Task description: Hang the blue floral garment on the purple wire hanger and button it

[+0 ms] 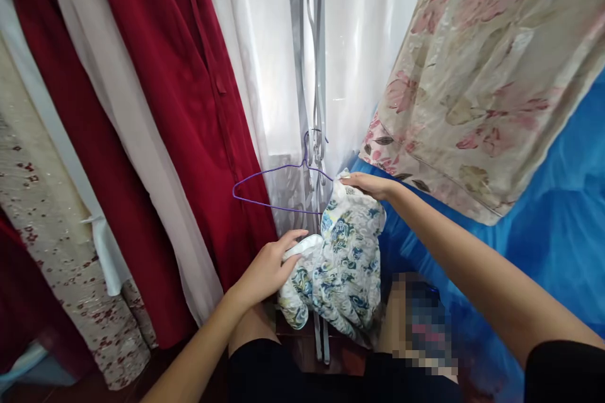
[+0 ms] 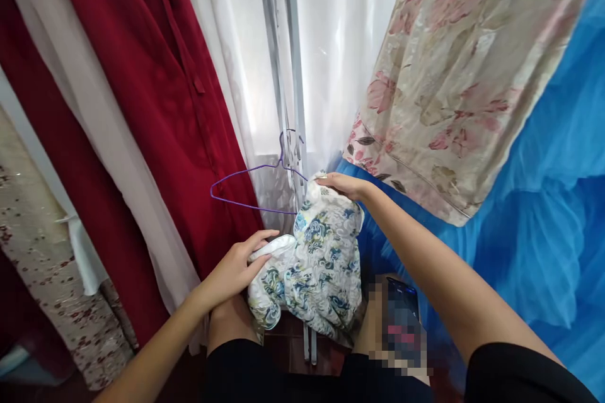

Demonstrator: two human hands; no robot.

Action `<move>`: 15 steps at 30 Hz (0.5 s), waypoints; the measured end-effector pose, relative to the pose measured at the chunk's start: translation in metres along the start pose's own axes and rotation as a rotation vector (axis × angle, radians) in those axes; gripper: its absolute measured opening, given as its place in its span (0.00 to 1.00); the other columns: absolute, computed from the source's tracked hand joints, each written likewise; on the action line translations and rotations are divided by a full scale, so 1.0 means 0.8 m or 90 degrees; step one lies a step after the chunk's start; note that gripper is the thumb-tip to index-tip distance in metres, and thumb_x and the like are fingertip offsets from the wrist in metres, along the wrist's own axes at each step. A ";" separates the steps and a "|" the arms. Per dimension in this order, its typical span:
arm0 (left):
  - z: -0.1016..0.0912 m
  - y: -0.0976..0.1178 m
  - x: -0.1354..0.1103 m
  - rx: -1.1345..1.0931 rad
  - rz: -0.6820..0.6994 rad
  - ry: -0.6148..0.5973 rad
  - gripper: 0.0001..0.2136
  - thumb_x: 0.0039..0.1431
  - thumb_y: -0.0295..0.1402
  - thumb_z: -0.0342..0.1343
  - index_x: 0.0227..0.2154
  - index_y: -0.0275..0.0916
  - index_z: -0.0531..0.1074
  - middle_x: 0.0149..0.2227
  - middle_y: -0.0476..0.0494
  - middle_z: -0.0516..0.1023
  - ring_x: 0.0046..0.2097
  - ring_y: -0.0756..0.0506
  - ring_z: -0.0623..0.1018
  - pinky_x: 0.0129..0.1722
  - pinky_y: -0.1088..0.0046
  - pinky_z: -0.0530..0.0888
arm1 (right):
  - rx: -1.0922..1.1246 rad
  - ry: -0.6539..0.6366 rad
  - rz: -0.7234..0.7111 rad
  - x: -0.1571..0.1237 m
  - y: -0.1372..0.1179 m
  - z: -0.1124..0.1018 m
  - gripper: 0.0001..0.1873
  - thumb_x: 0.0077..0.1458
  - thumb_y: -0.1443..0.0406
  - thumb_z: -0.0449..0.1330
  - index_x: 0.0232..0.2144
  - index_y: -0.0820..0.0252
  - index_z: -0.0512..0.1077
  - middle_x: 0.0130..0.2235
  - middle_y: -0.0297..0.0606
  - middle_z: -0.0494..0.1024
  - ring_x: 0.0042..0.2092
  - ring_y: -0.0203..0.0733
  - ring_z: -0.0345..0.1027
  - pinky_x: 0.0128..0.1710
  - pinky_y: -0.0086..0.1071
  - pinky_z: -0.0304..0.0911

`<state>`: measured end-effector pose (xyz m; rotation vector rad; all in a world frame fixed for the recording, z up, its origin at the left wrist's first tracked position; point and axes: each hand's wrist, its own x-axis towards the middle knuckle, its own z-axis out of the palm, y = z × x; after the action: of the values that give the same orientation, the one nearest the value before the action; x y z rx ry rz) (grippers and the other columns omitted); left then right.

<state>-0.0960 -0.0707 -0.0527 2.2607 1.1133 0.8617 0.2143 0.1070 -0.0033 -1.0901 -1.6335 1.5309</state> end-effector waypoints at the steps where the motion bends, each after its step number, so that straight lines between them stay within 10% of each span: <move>1: -0.006 -0.020 -0.005 0.000 -0.013 -0.004 0.19 0.67 0.36 0.50 0.60 0.46 0.65 0.45 0.46 0.80 0.45 0.43 0.79 0.47 0.69 0.72 | 0.012 -0.005 -0.008 -0.004 0.002 0.000 0.16 0.47 0.56 0.71 0.24 0.62 0.73 0.19 0.33 0.74 0.19 0.34 0.64 0.19 0.27 0.60; 6: -0.044 -0.134 -0.014 0.174 -0.005 -0.056 0.14 0.67 0.44 0.51 0.37 0.41 0.76 0.38 0.47 0.79 0.45 0.43 0.76 0.62 0.57 0.60 | 0.060 -0.013 -0.043 -0.019 0.003 -0.012 0.12 0.45 0.60 0.71 0.25 0.63 0.75 0.22 0.36 0.79 0.23 0.38 0.71 0.25 0.29 0.67; 9: -0.076 -0.182 0.004 0.277 -0.016 0.025 0.11 0.64 0.42 0.53 0.40 0.43 0.77 0.45 0.45 0.79 0.53 0.41 0.73 0.66 0.51 0.50 | 0.080 -0.048 -0.062 -0.022 0.001 -0.015 0.15 0.40 0.62 0.73 0.31 0.64 0.78 0.28 0.39 0.83 0.28 0.41 0.77 0.32 0.30 0.71; 15: -0.147 -0.181 0.083 0.381 -0.084 0.167 0.11 0.61 0.33 0.49 0.39 0.43 0.77 0.42 0.41 0.81 0.49 0.37 0.73 0.55 0.53 0.62 | 0.092 -0.031 -0.077 -0.028 -0.001 -0.013 0.16 0.41 0.60 0.73 0.33 0.63 0.79 0.28 0.39 0.84 0.28 0.44 0.78 0.32 0.32 0.72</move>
<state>-0.2233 0.0804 -0.0435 2.5384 1.8186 0.8718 0.2335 0.0922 0.0004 -0.8671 -1.5654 1.5795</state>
